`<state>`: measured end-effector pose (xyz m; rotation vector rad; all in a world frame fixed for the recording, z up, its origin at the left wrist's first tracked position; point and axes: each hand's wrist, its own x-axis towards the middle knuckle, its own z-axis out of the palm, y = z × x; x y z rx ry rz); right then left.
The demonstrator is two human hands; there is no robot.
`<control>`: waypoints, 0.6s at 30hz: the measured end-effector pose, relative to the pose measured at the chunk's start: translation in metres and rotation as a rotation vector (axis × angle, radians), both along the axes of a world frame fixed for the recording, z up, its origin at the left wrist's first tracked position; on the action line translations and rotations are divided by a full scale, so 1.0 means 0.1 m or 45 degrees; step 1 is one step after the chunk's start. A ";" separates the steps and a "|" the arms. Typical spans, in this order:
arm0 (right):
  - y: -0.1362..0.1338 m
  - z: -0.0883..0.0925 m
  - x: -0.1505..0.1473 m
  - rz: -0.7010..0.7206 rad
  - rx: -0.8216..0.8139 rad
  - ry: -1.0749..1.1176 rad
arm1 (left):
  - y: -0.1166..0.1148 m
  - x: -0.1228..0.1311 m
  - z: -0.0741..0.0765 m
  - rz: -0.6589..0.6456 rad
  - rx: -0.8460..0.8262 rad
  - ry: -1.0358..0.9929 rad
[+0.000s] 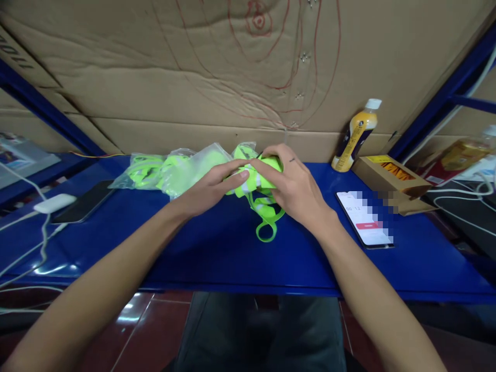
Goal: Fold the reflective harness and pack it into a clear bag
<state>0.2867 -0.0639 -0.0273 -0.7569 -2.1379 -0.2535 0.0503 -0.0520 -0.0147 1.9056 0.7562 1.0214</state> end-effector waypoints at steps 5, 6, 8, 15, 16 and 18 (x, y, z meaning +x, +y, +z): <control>-0.01 -0.06 -0.13 0.158 0.035 -0.005 | 0.06 -0.09 0.04 -0.189 -0.489 -0.179; -0.03 -0.05 -0.15 0.176 -0.005 -0.022 | 0.07 -0.10 0.05 -0.204 -0.516 -0.192; -0.06 0.00 -0.17 0.196 -0.100 -0.068 | 0.09 -0.13 0.05 -0.191 -0.462 -0.215; -0.05 0.06 -0.11 0.124 -0.321 -0.130 | 0.11 -0.13 -0.01 0.008 0.052 -0.004; -0.04 0.05 -0.11 0.095 -0.322 -0.121 | 0.11 -0.13 -0.02 0.058 0.101 0.027; -0.01 0.02 -0.10 0.048 -0.321 -0.100 | 0.09 -0.12 -0.03 0.145 0.180 0.080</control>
